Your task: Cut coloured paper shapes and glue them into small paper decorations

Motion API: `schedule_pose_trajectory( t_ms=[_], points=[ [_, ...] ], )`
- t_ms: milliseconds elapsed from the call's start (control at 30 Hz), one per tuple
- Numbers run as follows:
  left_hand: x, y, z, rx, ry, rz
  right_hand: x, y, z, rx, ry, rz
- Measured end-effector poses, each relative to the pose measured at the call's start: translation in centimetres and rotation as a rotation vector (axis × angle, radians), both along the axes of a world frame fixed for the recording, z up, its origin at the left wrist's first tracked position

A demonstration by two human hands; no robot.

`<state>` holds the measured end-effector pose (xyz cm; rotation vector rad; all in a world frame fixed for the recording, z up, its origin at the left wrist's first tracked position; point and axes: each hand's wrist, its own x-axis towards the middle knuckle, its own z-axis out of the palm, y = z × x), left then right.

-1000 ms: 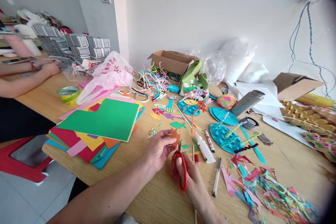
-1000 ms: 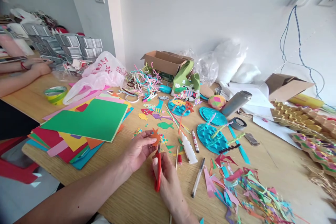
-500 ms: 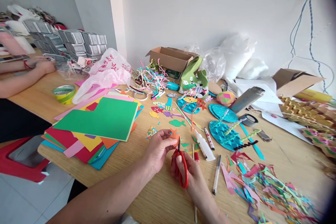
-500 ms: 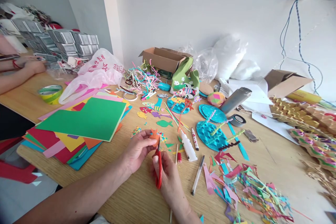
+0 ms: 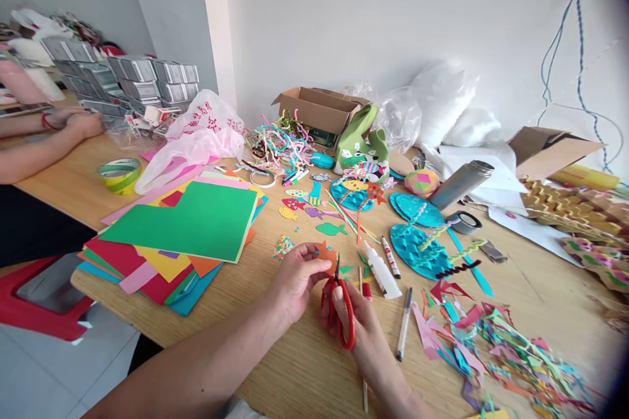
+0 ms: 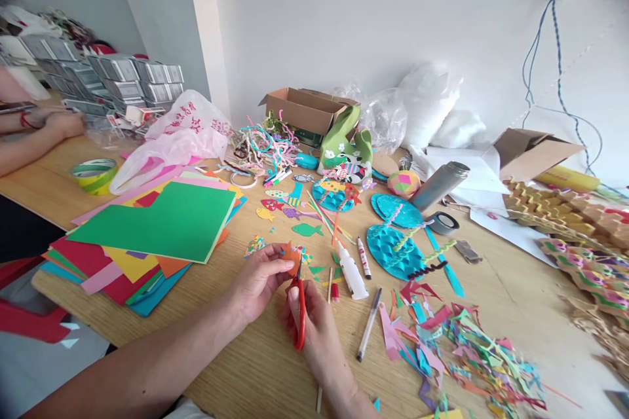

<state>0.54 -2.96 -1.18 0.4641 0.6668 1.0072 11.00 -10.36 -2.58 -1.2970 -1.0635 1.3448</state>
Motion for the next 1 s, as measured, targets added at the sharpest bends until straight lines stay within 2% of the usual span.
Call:
schedule_pose_trajectory(
  t_ms=[233, 533, 1000],
  points=[
    [0.02, -0.10, 0.06, 0.000, -0.025, 0.016, -0.17, 0.08, 0.65, 0.005, -0.024, -0.029],
    [-0.02, -0.01, -0.05, 0.004, -0.034, 0.025, 0.04, 0.12, -0.15, -0.007, -0.019, -0.024],
    [0.06, 0.00, -0.17, 0.009, -0.039, 0.021, 0.05, 0.24, 0.08, -0.007, -0.056, -0.028]
  ],
)
